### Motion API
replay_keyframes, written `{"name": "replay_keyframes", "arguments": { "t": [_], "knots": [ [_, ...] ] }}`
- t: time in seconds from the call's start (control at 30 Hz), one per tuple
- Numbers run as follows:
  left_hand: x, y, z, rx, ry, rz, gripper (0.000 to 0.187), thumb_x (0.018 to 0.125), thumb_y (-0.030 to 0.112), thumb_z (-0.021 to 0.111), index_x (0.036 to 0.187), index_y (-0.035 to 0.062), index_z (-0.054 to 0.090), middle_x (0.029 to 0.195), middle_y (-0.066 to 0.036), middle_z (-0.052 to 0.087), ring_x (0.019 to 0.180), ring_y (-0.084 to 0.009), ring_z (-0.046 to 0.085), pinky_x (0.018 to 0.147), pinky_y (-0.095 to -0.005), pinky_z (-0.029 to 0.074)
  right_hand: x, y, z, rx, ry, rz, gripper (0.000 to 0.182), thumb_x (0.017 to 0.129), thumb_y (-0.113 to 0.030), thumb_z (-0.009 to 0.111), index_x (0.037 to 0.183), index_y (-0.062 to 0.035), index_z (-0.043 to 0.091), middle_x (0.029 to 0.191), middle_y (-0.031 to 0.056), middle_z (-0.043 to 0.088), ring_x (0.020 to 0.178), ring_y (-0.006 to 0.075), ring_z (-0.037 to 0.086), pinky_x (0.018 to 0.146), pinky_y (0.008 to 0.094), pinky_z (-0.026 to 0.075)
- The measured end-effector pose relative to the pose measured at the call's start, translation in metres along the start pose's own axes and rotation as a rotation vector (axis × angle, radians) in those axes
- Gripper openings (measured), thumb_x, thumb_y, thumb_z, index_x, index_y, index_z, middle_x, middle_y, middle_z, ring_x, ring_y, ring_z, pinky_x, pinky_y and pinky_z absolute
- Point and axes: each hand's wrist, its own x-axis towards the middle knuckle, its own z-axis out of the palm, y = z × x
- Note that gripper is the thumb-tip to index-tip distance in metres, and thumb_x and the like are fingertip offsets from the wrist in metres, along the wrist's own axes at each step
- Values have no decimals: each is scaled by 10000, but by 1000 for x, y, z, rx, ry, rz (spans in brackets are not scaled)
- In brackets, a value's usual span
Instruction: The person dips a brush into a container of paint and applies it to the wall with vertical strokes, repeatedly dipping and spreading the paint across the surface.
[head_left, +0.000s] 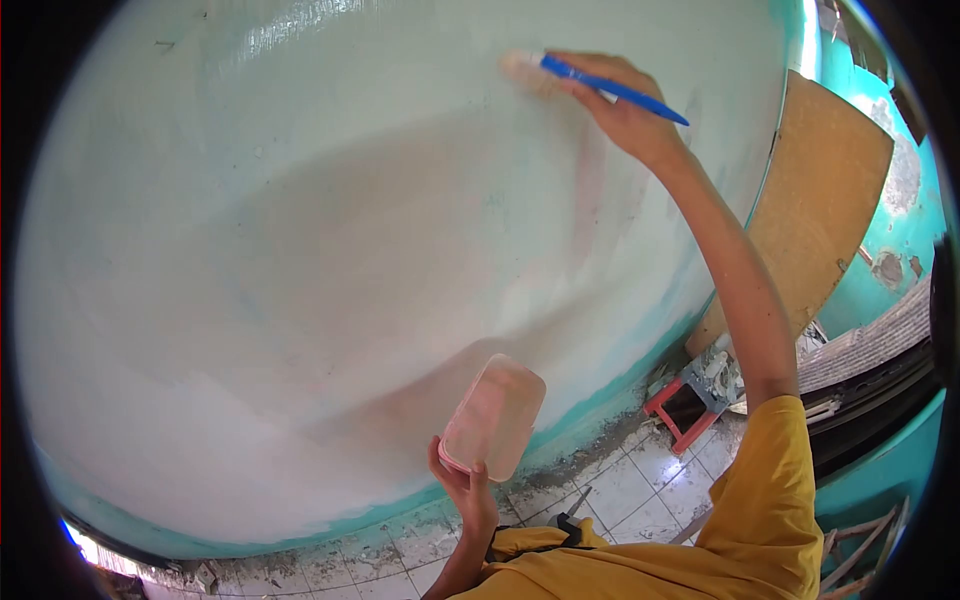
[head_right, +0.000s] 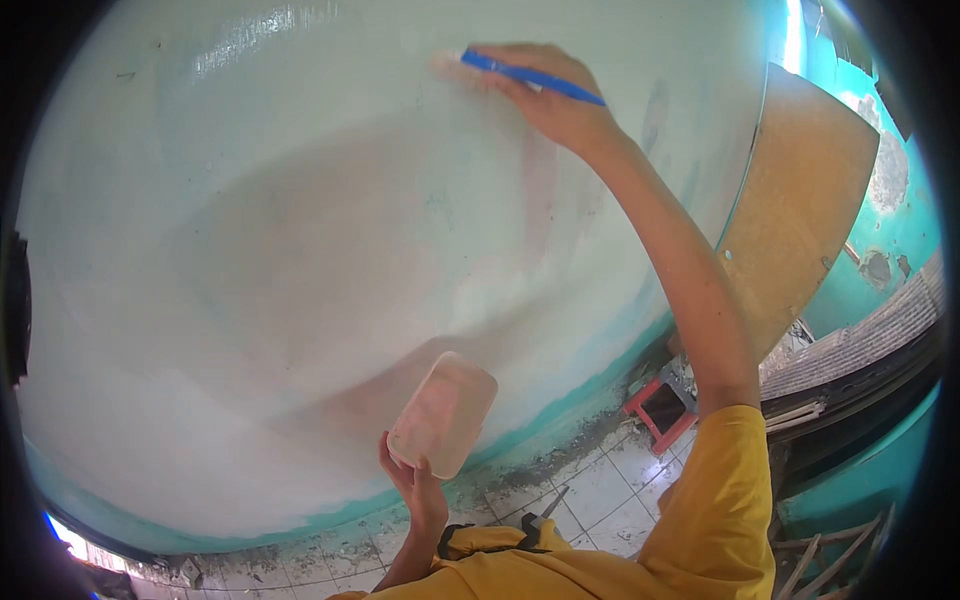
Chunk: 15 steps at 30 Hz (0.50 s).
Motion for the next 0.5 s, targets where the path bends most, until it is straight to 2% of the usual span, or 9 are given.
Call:
{"name": "replay_keyframes", "arguments": {
  "t": [0.07, 0.1, 0.17, 0.23, 0.3, 0.33, 0.4, 0.43, 0.5],
  "knots": [
    [-1, 0, 1, -5, 8, -5, 956, 978, 348, 723, 1628, 86, 73, 1604, -150, 296, 1494, -294, 314, 1229, -464, 259, 5, -10, -1, -113, 139, 20, 270, 978, -172, 689, 1240, -168, 755, 1166, 86, 763, 1048, 306, 697, 945, 381, 551],
    [0, 2, 1, -5, 6, -14, 962, 975, 356, 727, 1627, 82, 75, 1603, -153, 298, 1494, -295, 314, 1228, -462, 259, -6, -11, 5, -110, 136, 17, 270, 978, -172, 689, 1240, -168, 755, 1166, 86, 763, 1048, 306, 697, 945, 381, 551],
    [-1, 4, 0, -7, 8, -24, 969, 971, 364, 730, 1626, 77, 77, 1602, -156, 300, 1494, -296, 315, 1228, -460, 259, -60, -14, 28, -66, -29, -62, 314, 943, -161, 722, 1256, -182, 743, 1117, 80, 764, 1033, 300, 692, 937, 390, 551],
    [0, 5, -1, 0, -1, -23, 971, 969, 362, 731, 1625, 70, 77, 1600, -162, 304, 1490, -294, 320, 1227, -457, 258, -127, -19, 48, 5, -247, -77, 358, 886, -88, 784, 1237, -144, 746, 1174, 66, 757, 1040, 273, 700, 948, 388, 552],
    [1, 4, -1, -14, 5, -23, 968, 969, 356, 729, 1624, 68, 77, 1600, -164, 304, 1489, -292, 321, 1227, -455, 256, -159, -55, 48, 24, -452, 18, 366, 883, -106, 791, 1243, -151, 745, 1194, 69, 749, 1058, 280, 694, 943, 386, 547],
    [0, 4, 0, -20, 9, -24, 965, 970, 350, 727, 1624, 67, 77, 1600, -166, 304, 1488, -290, 321, 1227, -453, 255, -159, -57, 43, 19, -457, 13, 366, 883, -106, 791, 1243, -151, 745, 1194, 69, 749, 1058, 280, 694, 943, 386, 547],
    [2, 2, 4, -44, 17, -11, 993, 948, 370, 754, 1621, 62, 91, 1577, -176, 331, 1472, -298, 339, 1219, -455, 256, -146, -59, 32, 246, -587, 208, 316, 908, -153, 769, 1223, -169, 752, 1113, 90, 757, 1027, 302, 698, 949, 393, 540],
    [3, 2, 6, -57, 27, -3, 1021, 927, 390, 780, 1618, 57, 105, 1555, -187, 358, 1456, -305, 358, 1211, -456, 258, -131, -51, 28, 236, -585, 199, 316, 908, -153, 769, 1223, -169, 752, 1113, 90, 757, 1027, 302, 698, 949, 393, 540],
    [2, -3, 5, -66, 3, -1, 985, 951, 355, 749, 1620, 63, 88, 1574, -176, 333, 1469, -300, 342, 1218, -458, 257, -82, -23, 21, 200, -399, 80, 270, 943, -197, 744, 1210, -162, 760, 1166, 89, 754, 1048, 305, 698, 958, 398, 539]
  ]
}}
